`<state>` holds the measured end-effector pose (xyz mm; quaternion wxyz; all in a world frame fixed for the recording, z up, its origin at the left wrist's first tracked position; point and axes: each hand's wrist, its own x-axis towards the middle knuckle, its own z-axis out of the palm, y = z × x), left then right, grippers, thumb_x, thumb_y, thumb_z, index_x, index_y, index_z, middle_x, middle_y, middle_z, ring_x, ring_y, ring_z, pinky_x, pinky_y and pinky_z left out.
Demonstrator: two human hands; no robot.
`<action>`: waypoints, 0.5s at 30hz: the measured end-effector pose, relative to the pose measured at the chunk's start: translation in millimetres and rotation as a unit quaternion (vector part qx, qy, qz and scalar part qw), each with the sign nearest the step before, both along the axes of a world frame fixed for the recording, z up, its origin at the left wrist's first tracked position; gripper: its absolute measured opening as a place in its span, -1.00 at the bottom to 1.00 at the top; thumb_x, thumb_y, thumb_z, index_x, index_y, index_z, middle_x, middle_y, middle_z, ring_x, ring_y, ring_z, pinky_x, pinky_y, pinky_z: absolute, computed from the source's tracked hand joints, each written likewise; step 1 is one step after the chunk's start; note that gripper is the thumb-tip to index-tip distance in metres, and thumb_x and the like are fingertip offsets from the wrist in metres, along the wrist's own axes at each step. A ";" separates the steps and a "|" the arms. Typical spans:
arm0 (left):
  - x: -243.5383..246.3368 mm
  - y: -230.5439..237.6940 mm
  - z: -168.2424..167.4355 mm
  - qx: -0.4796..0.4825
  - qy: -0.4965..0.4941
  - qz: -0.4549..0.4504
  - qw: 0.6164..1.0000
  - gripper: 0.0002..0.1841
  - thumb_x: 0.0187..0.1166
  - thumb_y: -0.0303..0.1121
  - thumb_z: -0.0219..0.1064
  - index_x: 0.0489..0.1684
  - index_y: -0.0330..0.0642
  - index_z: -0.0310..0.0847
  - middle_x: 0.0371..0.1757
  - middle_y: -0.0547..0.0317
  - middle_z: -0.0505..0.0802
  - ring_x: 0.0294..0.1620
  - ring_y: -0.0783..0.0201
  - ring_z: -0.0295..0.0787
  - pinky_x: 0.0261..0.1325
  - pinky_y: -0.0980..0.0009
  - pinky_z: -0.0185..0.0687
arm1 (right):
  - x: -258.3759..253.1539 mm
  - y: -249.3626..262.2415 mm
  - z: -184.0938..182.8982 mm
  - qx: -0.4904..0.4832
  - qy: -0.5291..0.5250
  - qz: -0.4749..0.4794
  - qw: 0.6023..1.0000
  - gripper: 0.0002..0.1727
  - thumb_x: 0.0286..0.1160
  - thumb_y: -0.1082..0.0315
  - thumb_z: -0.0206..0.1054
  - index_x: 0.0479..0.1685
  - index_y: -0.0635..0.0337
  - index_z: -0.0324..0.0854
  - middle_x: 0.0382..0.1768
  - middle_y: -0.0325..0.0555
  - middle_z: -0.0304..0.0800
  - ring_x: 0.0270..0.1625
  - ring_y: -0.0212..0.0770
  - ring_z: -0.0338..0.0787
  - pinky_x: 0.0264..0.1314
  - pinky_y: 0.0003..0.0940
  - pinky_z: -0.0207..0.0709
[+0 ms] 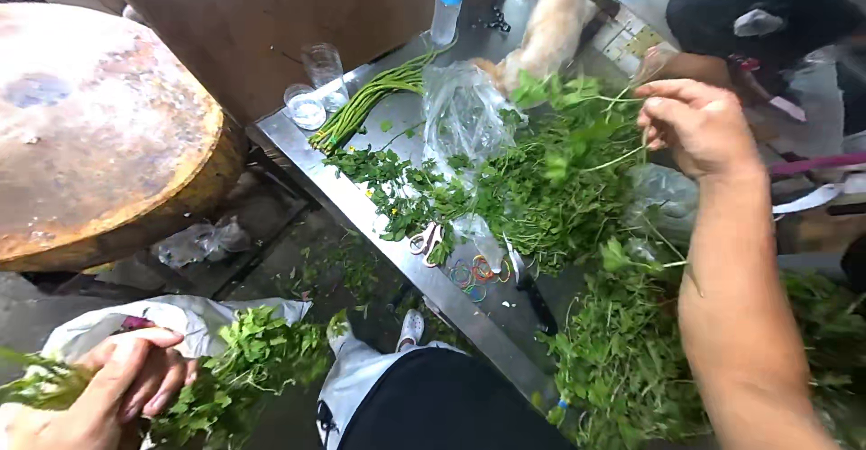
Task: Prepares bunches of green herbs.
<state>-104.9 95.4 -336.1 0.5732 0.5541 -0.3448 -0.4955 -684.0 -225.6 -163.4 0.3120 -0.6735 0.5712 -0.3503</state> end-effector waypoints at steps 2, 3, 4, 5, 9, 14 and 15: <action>-19.3 -17.2 9.3 -0.010 -0.002 -0.021 1.000 -0.78 0.80 -0.19 0.09 -0.06 0.16 0.71 -0.64 0.58 0.65 -0.65 0.52 0.58 -0.40 0.51 0.66 | 6.0 6.2 15.6 0.000 0.029 0.029 0.999 -0.70 0.72 0.32 0.19 0.31 0.09 0.64 -0.33 -0.36 0.72 -0.48 -0.52 0.63 -0.45 -0.60 0.58; -30.7 -25.1 15.2 -0.020 -0.006 -0.028 0.999 -0.78 0.79 -0.19 0.12 -0.03 0.18 0.74 -0.62 0.58 0.70 -0.64 0.53 0.61 -0.40 0.50 0.69 | 8.8 8.7 20.8 0.000 0.033 0.045 0.998 -0.70 0.72 0.30 0.20 0.30 0.07 0.66 -0.33 -0.35 0.74 -0.48 -0.52 0.64 -0.46 -0.60 0.58; -40.6 -31.5 17.6 -0.029 -0.009 -0.033 0.999 -0.79 0.78 -0.16 0.17 0.00 0.21 0.77 -0.60 0.56 0.73 -0.64 0.53 0.63 -0.41 0.51 0.71 | 11.6 10.7 23.7 0.000 0.027 0.059 0.998 -0.71 0.71 0.28 0.21 0.29 0.04 0.68 -0.33 -0.34 0.75 -0.50 -0.51 0.64 -0.47 -0.60 0.58; -50.7 -37.9 17.6 -0.040 -0.009 -0.032 0.999 -0.80 0.75 -0.11 0.22 -0.01 0.22 0.80 -0.62 0.56 0.70 -0.66 0.54 0.60 -0.45 0.53 0.69 | 14.5 13.2 24.3 0.003 0.022 0.070 0.997 -0.71 0.71 0.25 0.22 0.29 0.01 0.69 -0.34 -0.33 0.74 -0.51 -0.50 0.63 -0.49 -0.61 0.57; -103.6 -63.6 24.1 -0.040 -0.007 -0.037 0.998 -0.79 0.65 -0.05 0.32 -0.08 0.17 0.84 -0.65 0.53 0.68 -0.71 0.56 0.54 -0.56 0.59 0.61 | 35.4 13.9 21.3 0.008 -0.025 0.083 0.996 -0.72 0.74 0.26 0.18 0.25 0.03 0.70 -0.34 -0.37 0.74 -0.53 -0.51 0.64 -0.52 -0.62 0.58; -168.1 -74.2 22.1 0.016 0.008 -0.074 0.997 -0.81 0.66 -0.25 0.24 -0.10 -0.02 0.80 -0.61 0.50 0.70 -0.69 0.56 0.52 -0.55 0.57 0.56 | 62.4 14.4 3.9 0.036 -0.160 0.063 0.984 -0.73 0.82 0.29 0.05 0.27 0.07 0.57 -0.34 -0.41 0.78 -0.46 -0.47 0.76 -0.45 -0.54 0.72; -178.6 -75.6 20.1 0.018 0.025 -0.064 0.997 -0.81 0.66 -0.27 0.24 -0.11 -0.06 0.80 -0.62 0.49 0.69 -0.69 0.54 0.51 -0.55 0.56 0.55 | 67.4 17.0 -1.7 0.045 -0.197 0.057 0.978 -0.73 0.83 0.27 0.03 0.28 0.03 0.56 -0.31 -0.41 0.79 -0.43 -0.46 0.78 -0.41 -0.53 0.74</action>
